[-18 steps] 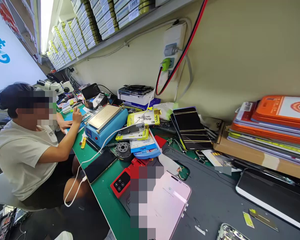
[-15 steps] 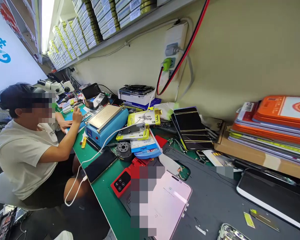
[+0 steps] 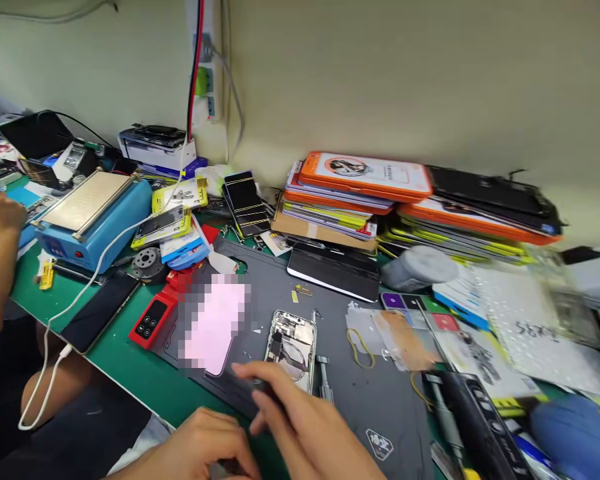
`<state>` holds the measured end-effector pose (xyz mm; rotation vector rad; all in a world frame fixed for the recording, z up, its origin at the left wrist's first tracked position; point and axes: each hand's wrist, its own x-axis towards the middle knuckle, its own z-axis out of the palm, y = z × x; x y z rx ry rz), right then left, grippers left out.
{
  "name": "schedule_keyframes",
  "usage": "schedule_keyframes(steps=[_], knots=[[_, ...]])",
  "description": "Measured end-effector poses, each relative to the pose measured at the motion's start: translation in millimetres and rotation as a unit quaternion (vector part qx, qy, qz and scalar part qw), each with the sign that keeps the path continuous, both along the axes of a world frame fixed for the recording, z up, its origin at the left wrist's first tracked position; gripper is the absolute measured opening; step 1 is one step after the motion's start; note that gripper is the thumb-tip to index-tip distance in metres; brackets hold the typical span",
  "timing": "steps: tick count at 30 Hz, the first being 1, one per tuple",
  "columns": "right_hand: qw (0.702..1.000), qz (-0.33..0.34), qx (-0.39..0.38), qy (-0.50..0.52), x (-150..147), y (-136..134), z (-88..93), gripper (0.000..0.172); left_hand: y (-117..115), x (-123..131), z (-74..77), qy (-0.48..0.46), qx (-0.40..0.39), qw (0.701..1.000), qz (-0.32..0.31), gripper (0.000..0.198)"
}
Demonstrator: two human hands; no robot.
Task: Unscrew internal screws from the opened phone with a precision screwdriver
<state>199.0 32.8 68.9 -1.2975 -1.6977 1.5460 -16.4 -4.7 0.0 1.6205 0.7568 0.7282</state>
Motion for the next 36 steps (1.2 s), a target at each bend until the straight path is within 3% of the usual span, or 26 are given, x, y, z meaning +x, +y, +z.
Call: schedule_keyframes(steps=[1, 3, 6, 9, 12, 14, 17, 21, 24, 29, 36], knots=[[0.999, 0.042, 0.018, -0.01, -6, 13, 4.9, 0.044, 0, -1, -1.1, -0.003, 0.014, 1.0, -0.013, 0.049], [0.996, 0.026, 0.071, -0.036, -17, 39, 13.0, 0.044, 0, -1, -2.2, -0.003, 0.021, 0.999, -0.024, 0.049], [0.98, -0.145, 0.128, -0.035, -25, 61, 18.6, 0.054, 2, 0, 2.3, -0.012, -0.042, 0.999, -0.007, 0.054], [0.975, -0.191, 0.09, 0.068, -25, 47, 15.9, 0.054, 2, -2, 8.7, -0.039, -0.148, 0.988, 0.032, 0.057], [0.931, -0.322, 0.167, 0.047, -26, 13, 6.4, 0.041, -2, -3, 6.8, -0.09, -0.218, 0.966, 0.109, 0.055], [0.909, -0.385, 0.134, 0.088, -28, -6, -1.7, 0.033, -4, -1, 3.0, -0.165, -0.255, 0.94, 0.157, 0.053], [0.899, -0.385, 0.048, 0.206, -30, -16, -12.1, 0.036, -3, 5, 3.4, -0.252, -0.308, 0.898, 0.188, 0.045], [0.887, -0.358, -0.016, 0.293, -33, -12, -19.0, 0.045, 8, 10, 16.5, -0.248, -0.364, 0.883, 0.164, 0.039], [0.874, -0.38, 0.033, 0.302, -37, -15, -21.4, 0.046, 17, 11, 26.3, -0.244, -0.377, 0.872, 0.194, 0.032], [0.852, -0.444, 0.162, 0.224, -46, -30, -26.6, 0.037, 24, 13, 33.3, -0.24, -0.362, 0.876, 0.211, 0.017], [0.865, -0.425, 0.206, 0.167, -48, -35, -32.5, 0.032, 22, 13, 33.8, -0.232, -0.325, 0.899, 0.178, 0.011]])
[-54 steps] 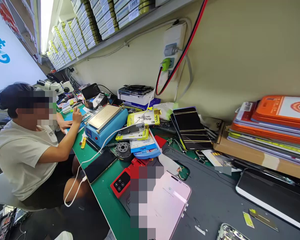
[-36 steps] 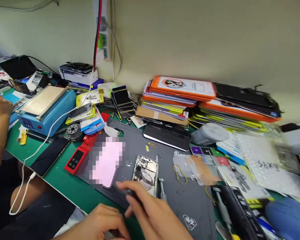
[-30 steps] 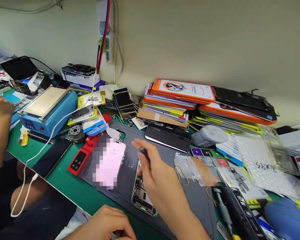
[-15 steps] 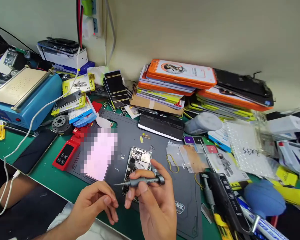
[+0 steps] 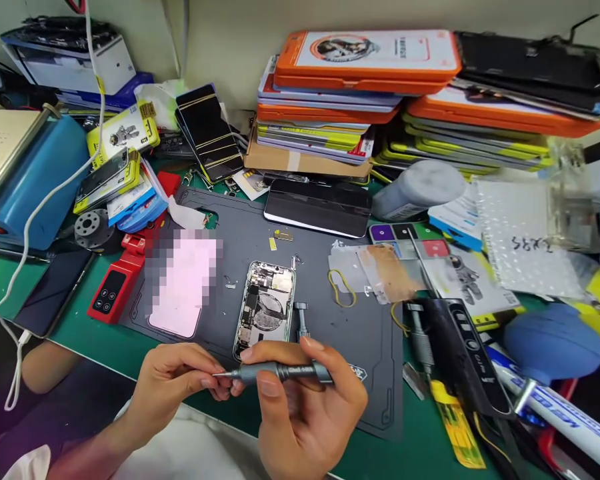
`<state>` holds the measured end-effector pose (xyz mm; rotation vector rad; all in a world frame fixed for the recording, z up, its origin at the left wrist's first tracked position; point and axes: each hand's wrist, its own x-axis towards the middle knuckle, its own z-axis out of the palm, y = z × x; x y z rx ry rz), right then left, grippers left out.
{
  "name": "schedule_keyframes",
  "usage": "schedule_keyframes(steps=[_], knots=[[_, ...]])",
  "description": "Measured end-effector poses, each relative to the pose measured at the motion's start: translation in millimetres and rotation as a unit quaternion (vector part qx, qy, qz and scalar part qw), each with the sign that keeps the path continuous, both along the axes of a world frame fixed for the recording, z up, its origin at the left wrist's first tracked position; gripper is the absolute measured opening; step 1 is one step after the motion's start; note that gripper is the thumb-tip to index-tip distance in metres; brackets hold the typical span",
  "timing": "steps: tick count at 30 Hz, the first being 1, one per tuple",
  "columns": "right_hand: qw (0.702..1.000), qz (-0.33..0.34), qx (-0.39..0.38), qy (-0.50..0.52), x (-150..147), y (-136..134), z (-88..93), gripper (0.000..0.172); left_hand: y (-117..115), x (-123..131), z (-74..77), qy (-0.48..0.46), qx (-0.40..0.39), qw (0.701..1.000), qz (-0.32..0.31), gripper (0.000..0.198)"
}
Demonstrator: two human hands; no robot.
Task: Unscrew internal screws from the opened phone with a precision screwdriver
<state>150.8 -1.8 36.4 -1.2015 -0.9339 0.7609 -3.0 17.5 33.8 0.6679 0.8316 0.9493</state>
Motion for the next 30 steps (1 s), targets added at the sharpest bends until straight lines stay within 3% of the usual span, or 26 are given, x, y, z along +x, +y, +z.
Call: schedule_keyframes(steps=[5, 10, 19, 30], knots=[[1.0, -0.01, -0.003, -0.009, -0.7, 0.1, 0.6, 0.031, 0.0, -0.2, 0.9, -0.012, 0.005, 1.0, 0.004, 0.007], [1.0, 0.024, 0.009, -0.003, 0.5, 4.4, 2.6, 0.031, 0.6, 0.1, 0.2, -0.039, 0.009, 0.999, -0.002, 0.005], [0.999, 0.028, -0.031, -0.002, 3.4, 3.9, 2.7, 0.029, -0.9, -2.2, 0.1, -0.041, -0.005, 0.999, -0.011, 0.009], [1.0, 0.022, -0.006, -0.006, 2.3, 1.5, -0.8, 0.03, -1.3, -3.1, -3.0, -0.052, 0.018, 0.998, -0.012, 0.008]])
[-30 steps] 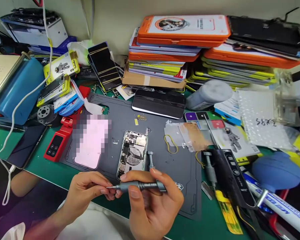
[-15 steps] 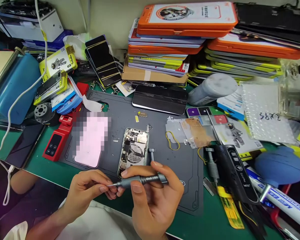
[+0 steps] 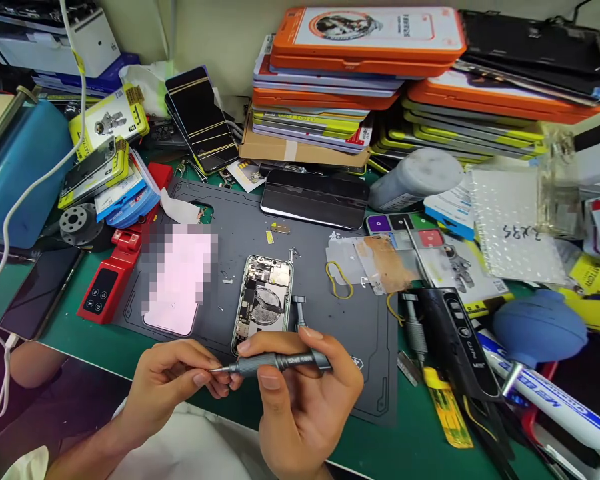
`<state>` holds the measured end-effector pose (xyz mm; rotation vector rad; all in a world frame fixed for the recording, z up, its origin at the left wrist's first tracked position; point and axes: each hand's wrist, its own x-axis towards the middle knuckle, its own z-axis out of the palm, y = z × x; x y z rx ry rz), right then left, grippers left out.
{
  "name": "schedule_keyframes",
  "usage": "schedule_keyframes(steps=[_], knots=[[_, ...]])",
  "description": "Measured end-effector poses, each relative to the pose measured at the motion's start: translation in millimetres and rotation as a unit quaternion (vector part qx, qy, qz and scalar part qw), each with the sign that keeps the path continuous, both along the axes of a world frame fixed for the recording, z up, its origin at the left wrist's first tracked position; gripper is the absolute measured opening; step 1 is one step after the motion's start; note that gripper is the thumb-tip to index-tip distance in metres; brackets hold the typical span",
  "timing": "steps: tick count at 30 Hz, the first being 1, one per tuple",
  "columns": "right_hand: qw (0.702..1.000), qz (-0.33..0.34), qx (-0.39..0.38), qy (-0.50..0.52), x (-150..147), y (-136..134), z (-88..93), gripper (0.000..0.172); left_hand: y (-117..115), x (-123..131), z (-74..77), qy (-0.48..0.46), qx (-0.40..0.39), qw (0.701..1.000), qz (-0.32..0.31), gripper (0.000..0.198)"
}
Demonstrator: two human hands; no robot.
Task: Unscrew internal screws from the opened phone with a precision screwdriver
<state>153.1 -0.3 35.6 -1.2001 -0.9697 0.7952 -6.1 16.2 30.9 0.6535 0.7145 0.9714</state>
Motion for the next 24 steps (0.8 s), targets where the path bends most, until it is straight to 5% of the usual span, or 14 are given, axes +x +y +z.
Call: schedule_keyframes(steps=[24], knots=[[0.999, 0.031, -0.023, 0.034, 2.4, 3.6, 4.6, 0.028, 0.9, -1.1, 2.1, 0.007, -0.017, 0.999, -0.026, 0.007]])
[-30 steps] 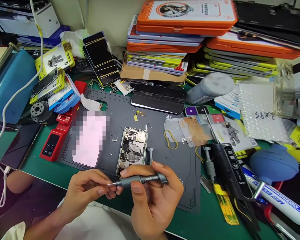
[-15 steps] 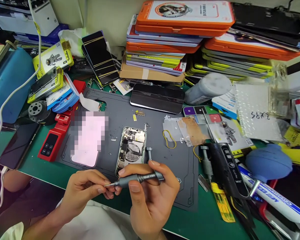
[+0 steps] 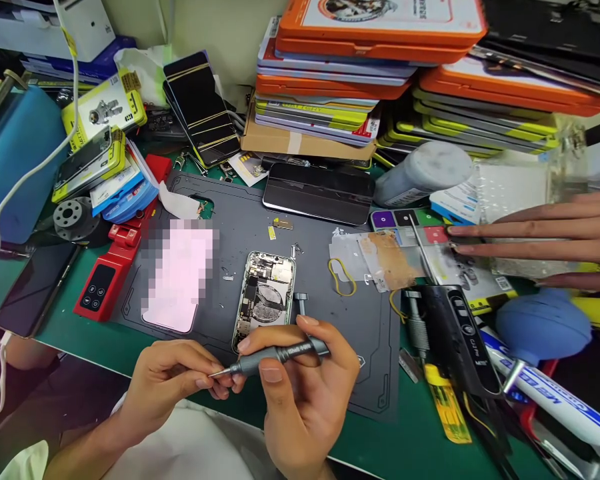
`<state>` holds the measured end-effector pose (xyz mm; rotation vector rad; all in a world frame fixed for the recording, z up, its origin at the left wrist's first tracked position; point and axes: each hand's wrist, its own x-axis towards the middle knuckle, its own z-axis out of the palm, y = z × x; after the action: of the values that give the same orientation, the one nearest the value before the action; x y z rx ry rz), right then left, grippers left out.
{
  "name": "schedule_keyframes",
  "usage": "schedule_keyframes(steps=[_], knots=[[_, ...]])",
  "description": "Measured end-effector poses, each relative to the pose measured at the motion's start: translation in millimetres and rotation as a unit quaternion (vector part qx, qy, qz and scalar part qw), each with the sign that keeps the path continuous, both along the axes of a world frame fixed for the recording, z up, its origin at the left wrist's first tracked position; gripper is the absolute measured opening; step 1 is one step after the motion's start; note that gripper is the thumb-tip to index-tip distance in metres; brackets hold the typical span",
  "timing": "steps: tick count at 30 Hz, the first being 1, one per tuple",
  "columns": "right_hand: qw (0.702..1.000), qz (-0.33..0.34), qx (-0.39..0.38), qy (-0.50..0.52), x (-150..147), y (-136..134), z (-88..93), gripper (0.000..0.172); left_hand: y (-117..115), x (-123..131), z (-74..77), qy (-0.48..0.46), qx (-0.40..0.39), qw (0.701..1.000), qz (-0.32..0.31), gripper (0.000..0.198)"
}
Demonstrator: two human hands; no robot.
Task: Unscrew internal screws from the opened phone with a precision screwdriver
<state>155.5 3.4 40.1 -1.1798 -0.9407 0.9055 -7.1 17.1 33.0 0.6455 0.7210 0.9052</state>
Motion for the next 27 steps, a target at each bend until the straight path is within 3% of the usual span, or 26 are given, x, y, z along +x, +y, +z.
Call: schedule_keyframes(steps=[5, 8, 10, 12, 15, 17, 20, 27], knots=[[0.994, 0.026, -0.059, 0.084, 3, 6, 6.2, 0.026, -1, -5, -1.3, 0.049, 0.027, 0.998, -0.027, 0.012], [0.995, -0.048, -0.048, 0.066, 6, 5, 9.1, 0.03, -2, -10, -4.4, 0.11, 0.07, 0.989, -0.068, 0.017], [0.987, -0.138, 0.013, -0.075, 10, 2, 6.7, 0.04, -3, -13, -6.2, 0.143, 0.107, 0.979, -0.096, 0.028], [0.942, -0.172, 0.094, -0.273, 18, 1, 0.7, 0.055, -3, -15, -7.0, 0.166, 0.146, 0.968, -0.12, 0.034], [0.866, -0.084, 0.226, -0.438, 28, 8, -10.9, 0.08, -3, -15, -6.6, 0.184, 0.174, 0.958, -0.137, 0.037], [0.865, -0.082, 0.249, -0.427, 30, 16, -17.3, 0.075, -2, -14, -6.4, 0.19, 0.174, 0.956, -0.139, 0.037], [0.893, -0.06, 0.223, -0.386, 26, 23, -23.2, 0.066, -1, -13, -7.3, 0.194, 0.178, 0.954, -0.141, 0.036], [0.903, -0.021, 0.203, -0.379, 23, 19, -28.2, 0.067, 0, -14, -8.6, 0.202, 0.194, 0.947, -0.16, 0.031]])
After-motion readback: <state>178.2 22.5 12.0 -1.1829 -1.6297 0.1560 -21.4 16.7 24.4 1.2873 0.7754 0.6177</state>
